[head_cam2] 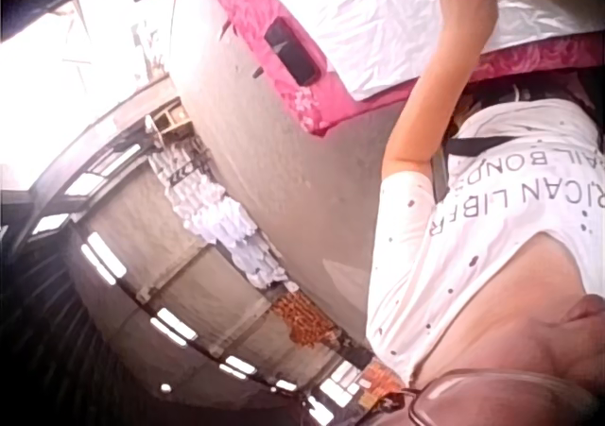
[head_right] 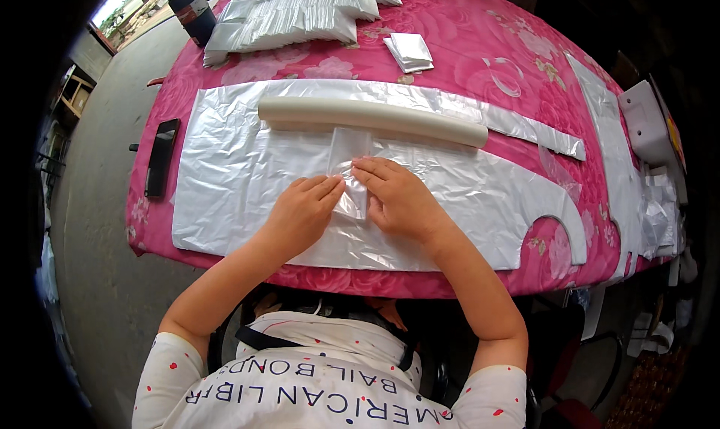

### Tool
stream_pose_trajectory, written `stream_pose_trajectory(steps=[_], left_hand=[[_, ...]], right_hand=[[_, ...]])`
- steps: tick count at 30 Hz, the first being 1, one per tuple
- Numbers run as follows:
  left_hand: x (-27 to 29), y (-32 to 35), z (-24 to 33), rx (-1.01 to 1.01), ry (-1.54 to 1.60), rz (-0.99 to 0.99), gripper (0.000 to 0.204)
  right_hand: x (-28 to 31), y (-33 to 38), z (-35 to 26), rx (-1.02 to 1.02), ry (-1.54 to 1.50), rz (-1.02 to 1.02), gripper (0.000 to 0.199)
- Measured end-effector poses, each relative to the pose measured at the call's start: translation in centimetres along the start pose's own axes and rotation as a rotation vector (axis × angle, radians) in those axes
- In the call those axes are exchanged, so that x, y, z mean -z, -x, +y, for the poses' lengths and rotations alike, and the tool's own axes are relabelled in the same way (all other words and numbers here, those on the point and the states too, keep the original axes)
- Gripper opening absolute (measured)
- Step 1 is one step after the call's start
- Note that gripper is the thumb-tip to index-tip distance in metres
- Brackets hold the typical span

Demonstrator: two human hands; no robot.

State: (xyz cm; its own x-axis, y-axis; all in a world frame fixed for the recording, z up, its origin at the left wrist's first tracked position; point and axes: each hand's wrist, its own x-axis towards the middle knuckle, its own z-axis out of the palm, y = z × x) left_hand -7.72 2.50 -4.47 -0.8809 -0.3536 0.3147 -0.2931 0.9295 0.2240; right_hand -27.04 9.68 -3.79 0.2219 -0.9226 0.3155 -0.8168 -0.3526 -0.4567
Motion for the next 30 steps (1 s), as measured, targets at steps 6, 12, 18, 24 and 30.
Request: stream_pose_trajectory(steps=[6,12,18,24,30], left_hand=[[1.0,3.1,1.2,-0.205,0.166,0.070,0.049],[1.7,4.3,1.5,-0.101,0.292,0.005,0.048],[1.9,3.6,2.2,0.382,0.473,-0.101,0.041],[1.4,1.6,0.7,0.715,0.768,-0.023,0.067],[2.7,1.1,1.0,0.693,0.662,-0.093,0.076]], right_hand=[[-1.0,2.4,-2.0,0.133,-0.091,0.086,0.037],[-1.3,3.9,-3.6,0.096,-0.147,0.083,0.024],[-0.1,1.4,-3.5,-0.581,-0.468,-0.090,0.020],[0.6,-1.7,-2.6,-0.882,-0.566,-0.320,0.029],[0.6,-2.0,-2.5,-0.934,-0.507,-0.336,0.030]])
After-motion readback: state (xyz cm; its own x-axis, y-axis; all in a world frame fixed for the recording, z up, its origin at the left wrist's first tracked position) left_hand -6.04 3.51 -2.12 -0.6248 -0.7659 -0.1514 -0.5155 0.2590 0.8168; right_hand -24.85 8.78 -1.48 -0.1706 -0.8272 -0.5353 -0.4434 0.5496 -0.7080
